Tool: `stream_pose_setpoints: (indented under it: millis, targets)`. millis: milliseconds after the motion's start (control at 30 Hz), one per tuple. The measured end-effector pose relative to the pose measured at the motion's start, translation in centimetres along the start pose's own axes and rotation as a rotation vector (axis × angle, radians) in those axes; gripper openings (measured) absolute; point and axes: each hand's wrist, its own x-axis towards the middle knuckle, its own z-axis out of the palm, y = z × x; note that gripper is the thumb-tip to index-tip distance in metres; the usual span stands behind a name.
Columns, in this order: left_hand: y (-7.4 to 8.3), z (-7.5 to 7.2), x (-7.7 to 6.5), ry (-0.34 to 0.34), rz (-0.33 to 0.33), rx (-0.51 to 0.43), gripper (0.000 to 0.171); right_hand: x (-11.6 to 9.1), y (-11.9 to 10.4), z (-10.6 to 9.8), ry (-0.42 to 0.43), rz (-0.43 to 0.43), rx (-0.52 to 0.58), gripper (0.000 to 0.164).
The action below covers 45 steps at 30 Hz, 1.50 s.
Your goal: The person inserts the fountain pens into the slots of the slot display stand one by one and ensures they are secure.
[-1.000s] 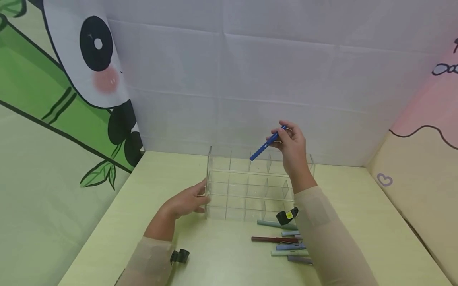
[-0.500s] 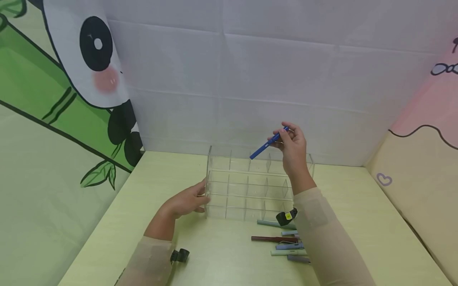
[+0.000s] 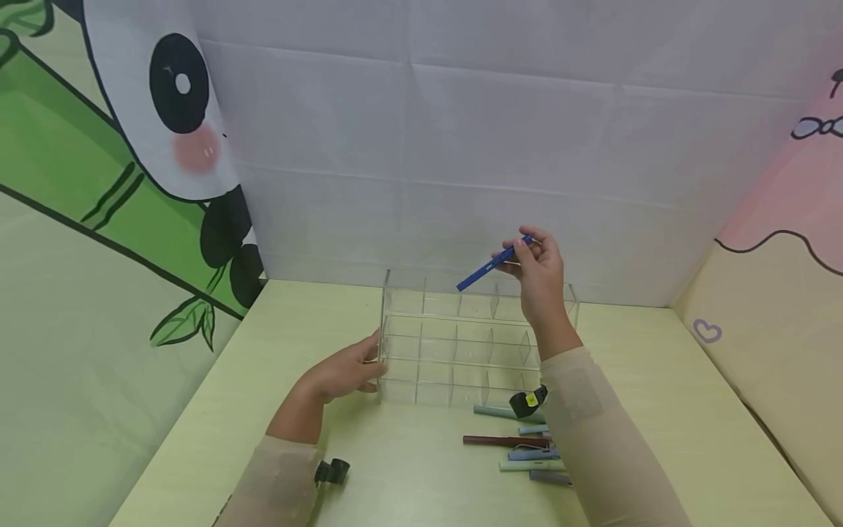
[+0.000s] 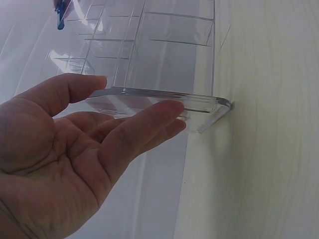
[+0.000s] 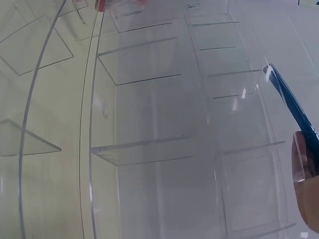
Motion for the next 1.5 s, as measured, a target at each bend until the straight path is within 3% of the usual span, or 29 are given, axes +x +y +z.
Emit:
stream_pose_setpoints:
  millis: [267, 467, 1000, 1500]
  targets:
    - [-0.15, 0.01, 0.11, 0.002, 0.007, 0.004, 0.078, -0.02, 0.04, -0.07, -0.083, 0.021, -0.039, 0.026]
    - [-0.07, 0.04, 0.08, 0.000, 0.015, 0.007, 0.078, -0.01, 0.20, -0.23, -0.150, 0.050, -0.127, 0.026]
    - [0.02, 0.14, 0.22, -0.015, 0.051, 0.011, 0.074, 0.21, -0.25, -0.47, -0.401, 0.158, -0.291, 0.026]
    - [-0.15, -0.03, 0.30, 0.002, 0.002, 0.023, 0.078, 0.36, -0.34, -0.67, -0.517, 0.160, -0.355, 0.033]
